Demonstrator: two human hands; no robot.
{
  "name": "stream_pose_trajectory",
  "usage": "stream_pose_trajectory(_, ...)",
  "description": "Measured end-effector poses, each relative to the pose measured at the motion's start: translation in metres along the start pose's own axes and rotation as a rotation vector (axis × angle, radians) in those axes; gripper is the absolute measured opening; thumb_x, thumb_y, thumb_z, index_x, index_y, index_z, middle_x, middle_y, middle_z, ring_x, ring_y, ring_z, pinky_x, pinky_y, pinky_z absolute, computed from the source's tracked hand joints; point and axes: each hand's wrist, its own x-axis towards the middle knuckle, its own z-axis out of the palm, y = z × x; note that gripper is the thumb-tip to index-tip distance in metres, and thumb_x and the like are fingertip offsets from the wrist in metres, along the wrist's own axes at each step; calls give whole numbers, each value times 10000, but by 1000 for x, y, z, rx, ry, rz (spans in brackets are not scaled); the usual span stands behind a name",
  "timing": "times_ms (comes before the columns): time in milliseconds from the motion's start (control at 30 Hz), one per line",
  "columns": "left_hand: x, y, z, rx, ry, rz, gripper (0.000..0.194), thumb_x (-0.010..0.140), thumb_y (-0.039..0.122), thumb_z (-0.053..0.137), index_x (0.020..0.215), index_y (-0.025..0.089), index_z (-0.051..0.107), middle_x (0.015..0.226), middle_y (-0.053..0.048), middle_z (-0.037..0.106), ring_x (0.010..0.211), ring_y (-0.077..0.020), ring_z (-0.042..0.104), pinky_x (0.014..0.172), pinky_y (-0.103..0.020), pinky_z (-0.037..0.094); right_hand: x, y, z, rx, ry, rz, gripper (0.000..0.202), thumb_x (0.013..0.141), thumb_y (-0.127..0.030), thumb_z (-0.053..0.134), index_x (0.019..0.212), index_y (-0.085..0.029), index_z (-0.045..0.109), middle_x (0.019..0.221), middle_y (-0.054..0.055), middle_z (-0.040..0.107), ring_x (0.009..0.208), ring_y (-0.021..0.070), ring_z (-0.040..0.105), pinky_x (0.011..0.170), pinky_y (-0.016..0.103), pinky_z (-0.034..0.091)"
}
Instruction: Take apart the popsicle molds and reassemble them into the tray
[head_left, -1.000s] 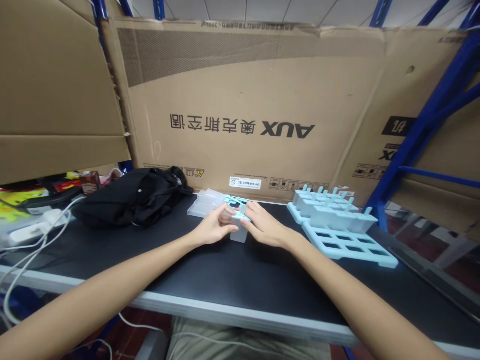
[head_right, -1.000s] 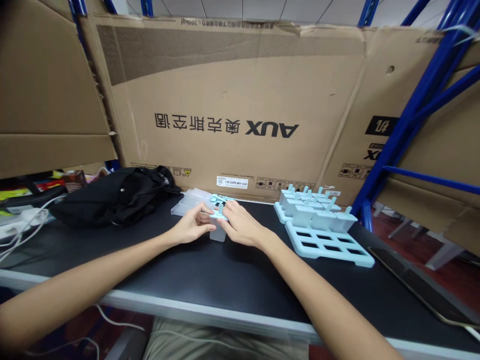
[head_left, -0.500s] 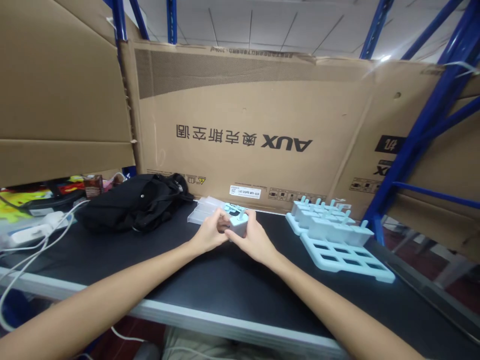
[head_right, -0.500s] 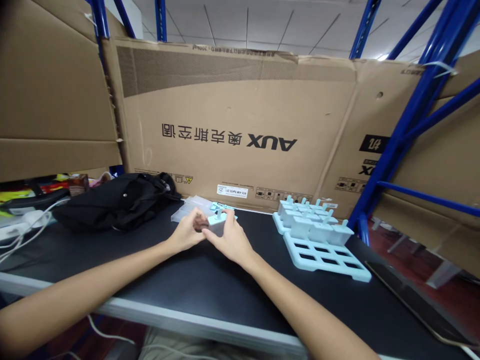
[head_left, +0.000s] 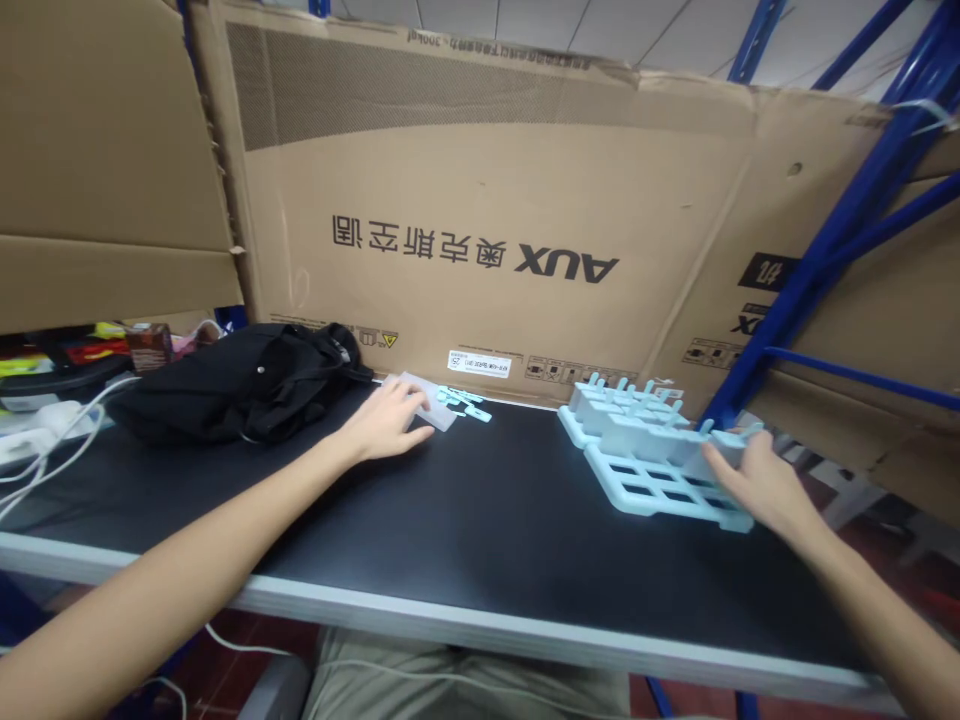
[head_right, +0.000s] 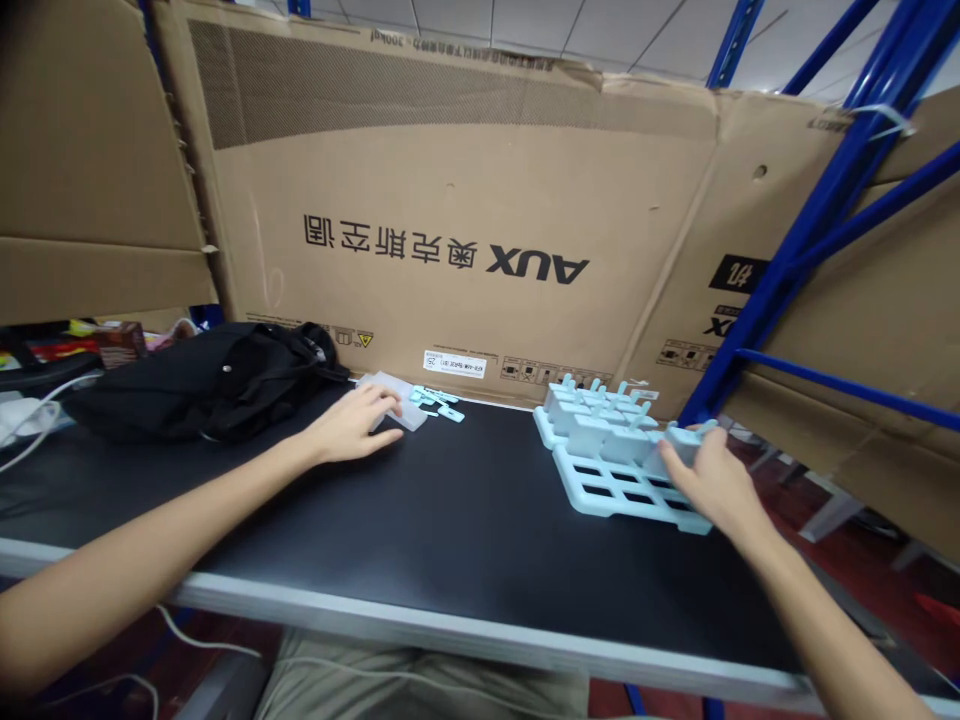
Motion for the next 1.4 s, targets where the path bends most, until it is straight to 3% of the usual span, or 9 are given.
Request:
stream_pose_trajectory(100,-4,-18,-4,96,7,-183,479,803,599,571,1113,238,615,1266,-117,523,1181,-346,450,1039,-513,369,1,28,16,-13,-43,-1,585,855,-641,424,1156,-144,496,823,277,631,696,354,643,624,448,423)
stream_pose_trajectory(333,-11,-28,0,73,-84,-329,687,747,747,512,1226,257,558,1356,-138,441,1278,-393,379,1047,-540,364,-4,34,37,-35,-37,-57,713,826,-639,455,1270,-83,486,883,292,659,755,386,666,627,446,450)
stream_pose_trajectory(600,-10,-32,10,9,-128,-453,704,727,677,554,1253,218,460,1310,-160,408,1182,-390,476,976,-527,433,-12,40,47,-98,2,-149,945,790,-681,437,1412,25,341,1039,302,647,904,433,646,722,498,496)
stream_pose_trajectory(700,-9,-34,11,14,-81,-506,652,711,608,589,1218,216,465,1298,-154,396,1136,-384,514,961,-520,444,-21,23,30,-210,250,-199,976,816,-709,425,1463,14,312,1184,369,558,1078,492,558,791,560,451)
stream_pose_trajectory(800,-9,-33,11,6,-60,-532,613,687,556,617,1175,211,480,1315,-154,382,1139,-390,521,971,-513,442,-26,-12,10,-265,510,-282,815,873,-637,434,1437,-48,410,1276,348,505,1178,471,486,878,559,410)
stream_pose_trajectory(900,-8,-31,10,-11,-45,-534,588,668,505,631,1147,196,489,1331,-160,369,1150,-389,528,993,-500,438,-25,-52,6,-247,374,-562,536,913,-510,445,1247,-125,608,1284,246,547,1178,371,514,935,485,416)
stream_pose_trajectory(967,-8,-31,10,-23,-38,-534,564,665,489,632,1124,191,499,1330,-157,366,1132,-381,546,995,-498,443,-23,-70,15,-251,286,-670,459,917,-461,454,1200,-151,639,1273,200,577,1161,330,537,965,468,409)
stream_pose_trajectory(1167,-8,-31,14,-54,-29,-508,494,666,479,648,1058,198,538,1338,-136,356,1141,-366,543,1020,-502,434,-27,-73,45,-267,305,-723,501,932,-433,451,1308,-127,580,1220,177,630,1111,297,581,1034,453,356)
stream_pose_trajectory(1400,-6,-28,13,-100,21,-532,462,699,496,644,1046,206,550,1385,-122,326,1135,-315,553,1048,-461,427,-32,-74,46,-251,317,-711,509,901,-457,485,1274,-134,610,1222,190,620,1092,319,562,957,449,367)
